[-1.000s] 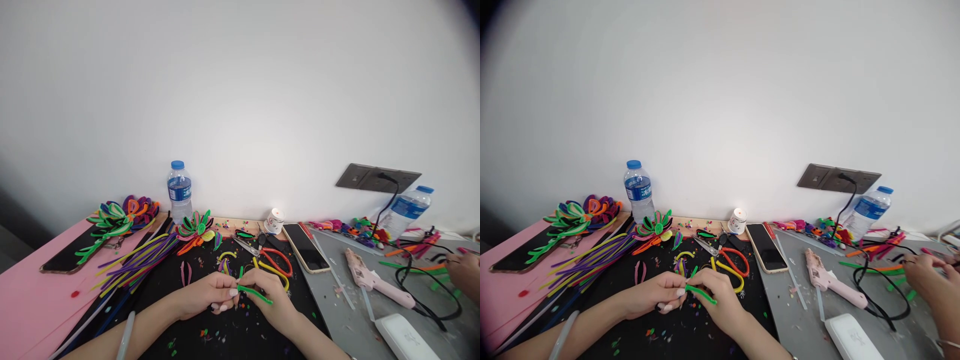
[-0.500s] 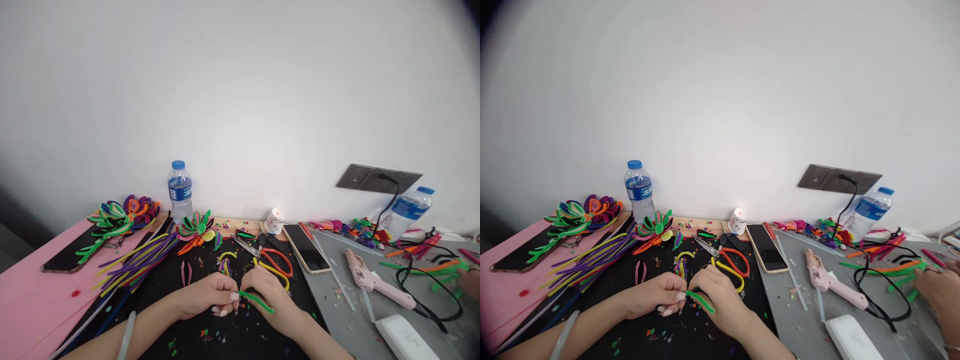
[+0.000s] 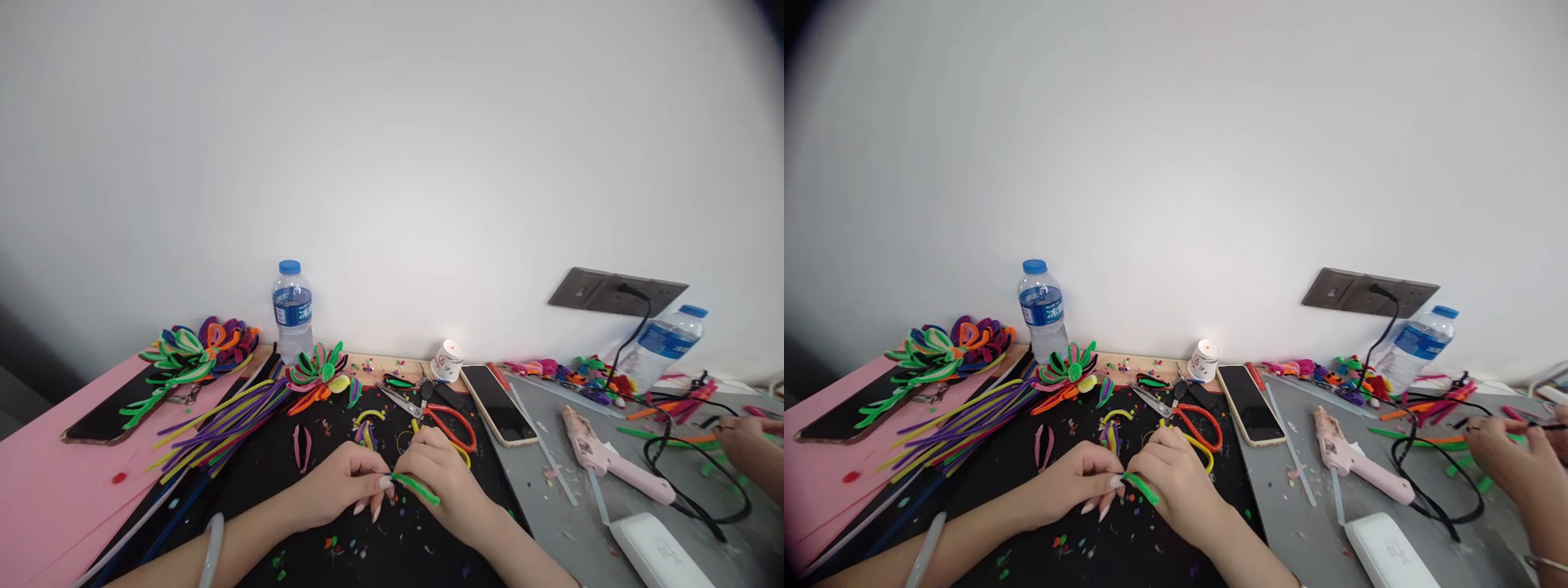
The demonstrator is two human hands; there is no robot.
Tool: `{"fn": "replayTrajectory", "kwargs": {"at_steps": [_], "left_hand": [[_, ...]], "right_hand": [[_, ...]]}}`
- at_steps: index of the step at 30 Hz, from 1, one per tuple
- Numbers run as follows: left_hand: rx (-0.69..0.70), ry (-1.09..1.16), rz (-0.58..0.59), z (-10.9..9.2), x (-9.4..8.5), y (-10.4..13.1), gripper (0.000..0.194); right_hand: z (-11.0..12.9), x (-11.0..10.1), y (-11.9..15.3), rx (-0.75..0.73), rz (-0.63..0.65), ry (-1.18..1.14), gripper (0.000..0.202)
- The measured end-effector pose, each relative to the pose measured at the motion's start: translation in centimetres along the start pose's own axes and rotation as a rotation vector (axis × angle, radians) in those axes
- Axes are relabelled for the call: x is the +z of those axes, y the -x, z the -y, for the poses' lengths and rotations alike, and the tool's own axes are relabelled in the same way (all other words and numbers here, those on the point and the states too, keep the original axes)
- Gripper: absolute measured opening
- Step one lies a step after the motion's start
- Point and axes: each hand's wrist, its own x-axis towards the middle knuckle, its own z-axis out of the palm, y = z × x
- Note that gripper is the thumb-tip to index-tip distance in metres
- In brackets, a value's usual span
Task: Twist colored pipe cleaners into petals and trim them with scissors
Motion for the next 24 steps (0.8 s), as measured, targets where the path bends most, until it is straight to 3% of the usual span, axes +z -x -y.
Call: {"fn": "replayTrajectory", "kwargs": {"at_steps": [5,15,24], "left_hand": [[0.036,-0.111,-0.061,0.4,0.3,0.1,0.027],[0.207,-0.481,-0.227,-0.8,1.4,0.8,0.034],[0.324,-0.733,-0.222,-0.3,1.5,1.2,0.028]], "right_hand": [[0.1,0.5,0.2,0.064,0.014,-0.062,0.015],[0.7,1.2,-0.3,0.383,-0.018,-0.365,0.02],[0.5,2.1,-0.3,0.634,0.053,-0.916,0.019]]}}
